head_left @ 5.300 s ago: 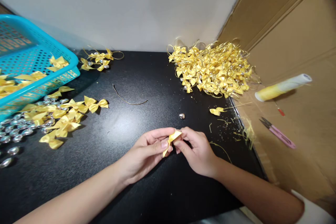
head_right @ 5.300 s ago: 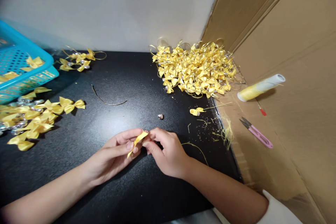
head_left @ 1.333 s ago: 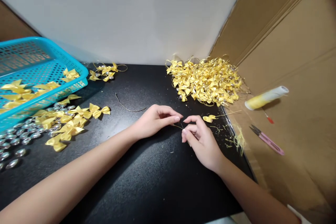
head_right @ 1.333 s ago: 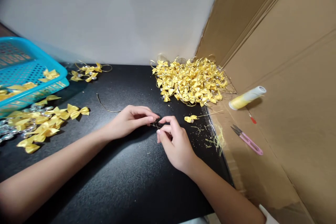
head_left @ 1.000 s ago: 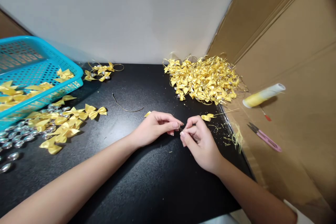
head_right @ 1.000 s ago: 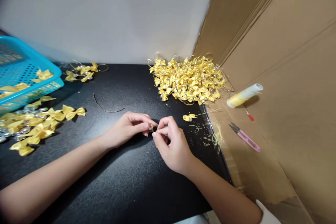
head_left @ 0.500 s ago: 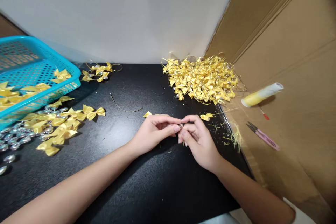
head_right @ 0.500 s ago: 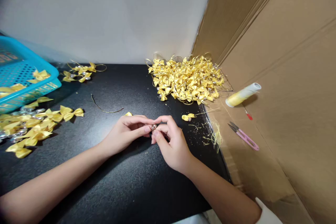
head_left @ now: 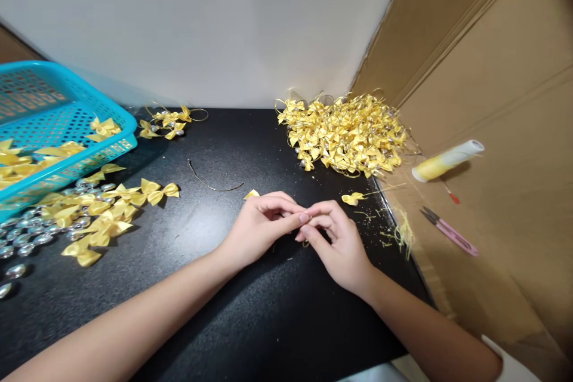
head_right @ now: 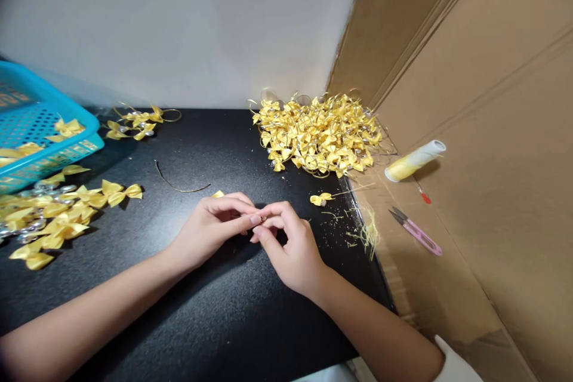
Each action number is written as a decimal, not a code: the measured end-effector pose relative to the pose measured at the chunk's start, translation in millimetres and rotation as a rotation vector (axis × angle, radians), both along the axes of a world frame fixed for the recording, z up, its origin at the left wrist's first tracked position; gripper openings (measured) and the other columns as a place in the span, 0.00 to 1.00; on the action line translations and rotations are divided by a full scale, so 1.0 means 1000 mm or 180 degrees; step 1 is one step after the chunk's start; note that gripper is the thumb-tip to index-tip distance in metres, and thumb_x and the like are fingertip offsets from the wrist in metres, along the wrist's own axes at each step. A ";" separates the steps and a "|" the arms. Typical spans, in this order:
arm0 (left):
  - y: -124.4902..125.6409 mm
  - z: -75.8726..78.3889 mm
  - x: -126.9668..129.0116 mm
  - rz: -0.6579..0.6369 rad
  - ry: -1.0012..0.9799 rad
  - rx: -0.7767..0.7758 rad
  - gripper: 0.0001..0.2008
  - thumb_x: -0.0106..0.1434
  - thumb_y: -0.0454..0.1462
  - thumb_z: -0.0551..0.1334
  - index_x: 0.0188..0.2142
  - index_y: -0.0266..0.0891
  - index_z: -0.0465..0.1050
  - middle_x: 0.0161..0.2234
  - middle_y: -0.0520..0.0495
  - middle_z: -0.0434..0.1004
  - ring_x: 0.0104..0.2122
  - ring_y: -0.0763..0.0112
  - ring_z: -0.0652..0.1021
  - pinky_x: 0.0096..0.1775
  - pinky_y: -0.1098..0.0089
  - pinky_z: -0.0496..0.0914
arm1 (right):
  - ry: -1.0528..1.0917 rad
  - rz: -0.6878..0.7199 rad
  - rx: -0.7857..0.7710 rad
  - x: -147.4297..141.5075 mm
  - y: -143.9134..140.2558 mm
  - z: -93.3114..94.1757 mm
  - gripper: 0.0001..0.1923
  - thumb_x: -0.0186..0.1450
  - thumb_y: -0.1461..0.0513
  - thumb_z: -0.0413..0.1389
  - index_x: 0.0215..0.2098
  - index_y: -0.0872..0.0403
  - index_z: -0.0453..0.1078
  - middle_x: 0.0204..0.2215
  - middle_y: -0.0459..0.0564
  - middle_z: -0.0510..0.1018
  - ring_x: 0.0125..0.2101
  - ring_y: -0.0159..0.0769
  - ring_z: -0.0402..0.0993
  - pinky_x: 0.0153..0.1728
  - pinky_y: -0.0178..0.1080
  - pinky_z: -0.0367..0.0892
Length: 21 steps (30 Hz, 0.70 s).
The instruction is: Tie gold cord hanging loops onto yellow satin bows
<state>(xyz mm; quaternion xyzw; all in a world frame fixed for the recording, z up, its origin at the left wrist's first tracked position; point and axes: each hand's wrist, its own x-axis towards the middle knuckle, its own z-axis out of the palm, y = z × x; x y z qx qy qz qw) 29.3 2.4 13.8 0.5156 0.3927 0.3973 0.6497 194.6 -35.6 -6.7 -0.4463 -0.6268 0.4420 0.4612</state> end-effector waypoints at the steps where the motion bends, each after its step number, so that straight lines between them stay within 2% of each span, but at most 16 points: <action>1: 0.000 0.001 0.000 0.0034 0.0047 -0.0004 0.02 0.55 0.34 0.69 0.27 0.38 0.81 0.27 0.50 0.76 0.25 0.76 0.76 0.29 0.74 0.70 | -0.0008 -0.0035 0.0036 0.000 0.000 0.000 0.08 0.66 0.64 0.56 0.42 0.49 0.63 0.26 0.42 0.80 0.28 0.31 0.80 0.36 0.36 0.72; 6: -0.003 0.002 0.002 0.0164 0.0108 0.0033 0.04 0.57 0.35 0.68 0.27 0.36 0.79 0.27 0.50 0.76 0.26 0.77 0.75 0.30 0.76 0.70 | -0.0005 -0.0204 0.0139 -0.003 0.000 -0.005 0.09 0.64 0.65 0.59 0.42 0.50 0.65 0.27 0.42 0.81 0.30 0.32 0.80 0.37 0.36 0.72; 12: -0.005 0.002 0.006 0.0110 -0.0102 -0.0154 0.07 0.58 0.35 0.68 0.26 0.35 0.76 0.26 0.53 0.74 0.26 0.79 0.75 0.30 0.78 0.70 | 0.0032 -0.0255 0.0072 -0.004 0.000 -0.008 0.07 0.65 0.63 0.58 0.42 0.50 0.65 0.28 0.43 0.81 0.30 0.33 0.81 0.36 0.37 0.73; 21: -0.006 0.002 0.003 0.0046 0.0106 -0.0385 0.06 0.57 0.37 0.68 0.32 0.35 0.76 0.24 0.51 0.77 0.24 0.77 0.75 0.31 0.75 0.71 | -0.0093 -0.0229 0.0258 -0.004 0.001 -0.009 0.06 0.65 0.63 0.56 0.40 0.49 0.63 0.27 0.42 0.78 0.31 0.33 0.80 0.37 0.37 0.73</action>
